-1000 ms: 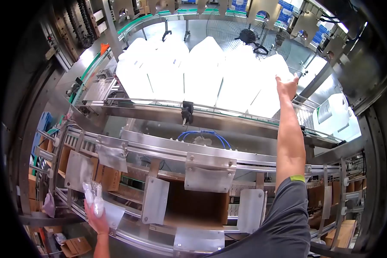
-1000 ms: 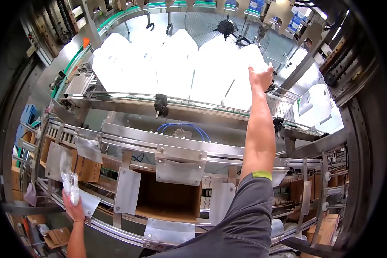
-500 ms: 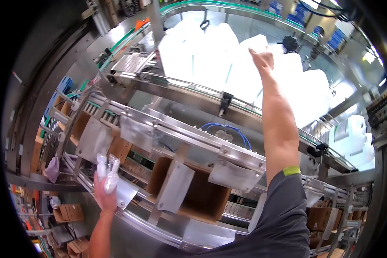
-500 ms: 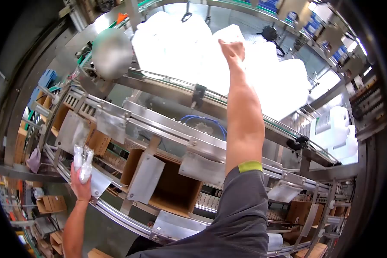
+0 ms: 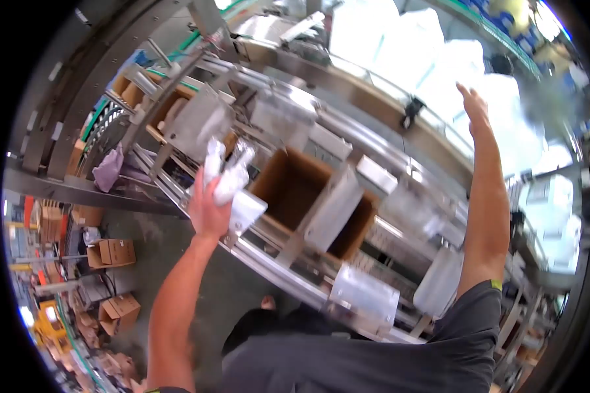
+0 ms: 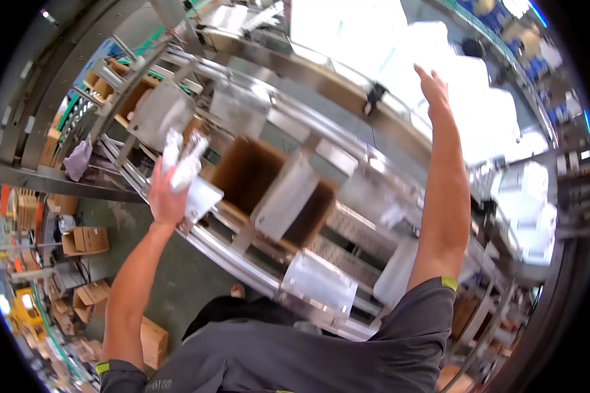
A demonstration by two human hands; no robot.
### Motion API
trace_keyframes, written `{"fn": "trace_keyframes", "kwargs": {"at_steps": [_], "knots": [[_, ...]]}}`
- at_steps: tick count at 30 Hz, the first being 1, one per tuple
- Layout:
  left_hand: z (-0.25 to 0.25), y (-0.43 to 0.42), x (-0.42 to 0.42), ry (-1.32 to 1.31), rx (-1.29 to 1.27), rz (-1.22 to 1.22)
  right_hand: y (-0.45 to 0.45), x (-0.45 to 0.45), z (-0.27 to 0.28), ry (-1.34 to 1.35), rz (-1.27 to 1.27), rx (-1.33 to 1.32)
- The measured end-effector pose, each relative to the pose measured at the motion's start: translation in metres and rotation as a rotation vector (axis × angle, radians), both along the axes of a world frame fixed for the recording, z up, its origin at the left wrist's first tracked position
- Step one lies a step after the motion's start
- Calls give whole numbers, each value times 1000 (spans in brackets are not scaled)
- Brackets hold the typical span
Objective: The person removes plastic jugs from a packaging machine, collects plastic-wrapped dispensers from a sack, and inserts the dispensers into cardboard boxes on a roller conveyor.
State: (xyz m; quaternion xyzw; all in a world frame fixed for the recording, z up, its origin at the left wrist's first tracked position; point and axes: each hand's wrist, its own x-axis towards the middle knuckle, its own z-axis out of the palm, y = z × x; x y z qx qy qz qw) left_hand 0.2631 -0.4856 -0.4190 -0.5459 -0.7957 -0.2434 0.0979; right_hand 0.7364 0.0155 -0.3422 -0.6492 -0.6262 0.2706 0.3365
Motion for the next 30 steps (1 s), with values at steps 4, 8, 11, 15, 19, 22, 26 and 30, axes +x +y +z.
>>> {"fn": "trace_keyframes", "kwargs": {"at_steps": [4, 8, 11, 15, 19, 22, 26, 30], "knots": [[-19, -4, -13, 126, 51, -116, -264, -38, 64, 175, 123, 408], [-47, -5, -43, 271, 45, -172, -543, -27, 39, 265, -25, 536], [-51, 10, -60, 662, -317, -123, -731, -42, -43, 491, -414, 299], [-66, -7, -55, 713, -128, -284, -1011, -108, -196, 463, -967, -185], [-116, -118, 19, 249, 126, -719, -1235, -167, -190, 132, -1151, -537], [-158, -253, 71, -8, -55, -1035, -1354, -182, -200, 143, -1563, -590], [-198, -419, 92, -194, -435, -1215, -1464, -156, -270, 278, -1989, -391], [-221, -524, 93, -249, -645, -1111, -1534, -26, -280, -1, -2055, -152]]}}
